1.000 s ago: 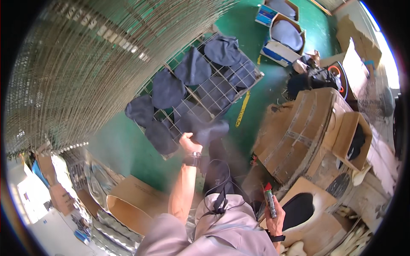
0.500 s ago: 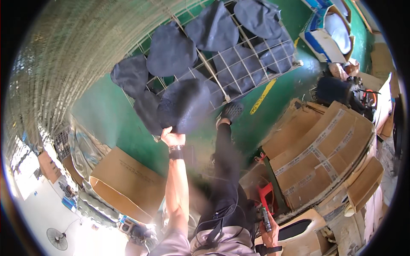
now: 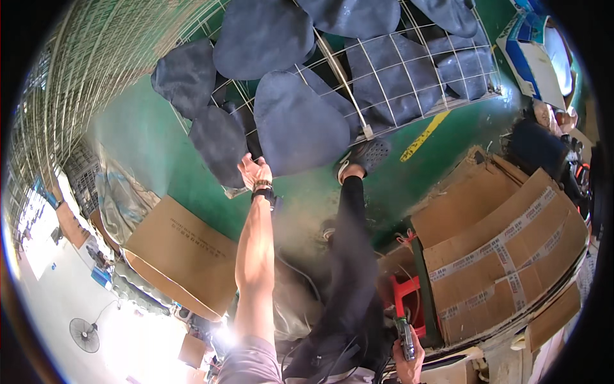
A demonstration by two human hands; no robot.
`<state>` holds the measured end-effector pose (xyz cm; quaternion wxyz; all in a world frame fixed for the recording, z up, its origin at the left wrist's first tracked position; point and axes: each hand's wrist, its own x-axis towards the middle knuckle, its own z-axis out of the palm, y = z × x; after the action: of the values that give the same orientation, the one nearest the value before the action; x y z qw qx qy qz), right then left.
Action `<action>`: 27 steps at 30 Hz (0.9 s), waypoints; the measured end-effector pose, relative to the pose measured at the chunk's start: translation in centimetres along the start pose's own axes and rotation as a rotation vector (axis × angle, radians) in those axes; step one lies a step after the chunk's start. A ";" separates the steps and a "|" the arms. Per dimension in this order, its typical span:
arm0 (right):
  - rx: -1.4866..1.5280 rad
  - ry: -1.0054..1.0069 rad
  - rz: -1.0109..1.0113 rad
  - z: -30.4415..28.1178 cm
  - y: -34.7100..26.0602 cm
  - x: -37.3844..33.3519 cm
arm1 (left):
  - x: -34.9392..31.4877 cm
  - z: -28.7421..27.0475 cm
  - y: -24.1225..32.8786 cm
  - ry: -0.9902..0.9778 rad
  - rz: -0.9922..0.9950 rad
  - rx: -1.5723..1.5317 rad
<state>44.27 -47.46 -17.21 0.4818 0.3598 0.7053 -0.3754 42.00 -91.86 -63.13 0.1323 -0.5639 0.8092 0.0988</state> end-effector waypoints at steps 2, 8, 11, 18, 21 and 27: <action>-0.038 0.016 0.107 0.0 -0.1 0.8 | 3.1 0.6 -0.3 0.093 0.023 0.129; -0.041 0.046 0.213 0.5 -0.1 3.6 | 9.3 0.9 -2.1 0.105 0.051 0.264; -0.134 0.032 0.179 0.2 0.9 3.4 | 7.1 2.8 -0.7 0.143 0.124 0.123; -0.010 0.020 0.028 0.5 2.0 1.9 | 3.4 3.2 2.3 0.057 0.122 -0.214; 0.007 -0.013 -0.009 0.0 0.3 0.7 | 1.6 2.7 1.8 0.065 0.009 -0.291; -0.122 0.049 -0.191 -1.7 3.0 -4.4 | -8.0 -0.4 1.7 -0.446 0.358 0.000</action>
<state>47.43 -45.24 -13.19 0.4474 0.2700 0.7695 -0.3671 42.98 -84.24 -60.13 0.2874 -0.3764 0.8468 0.2422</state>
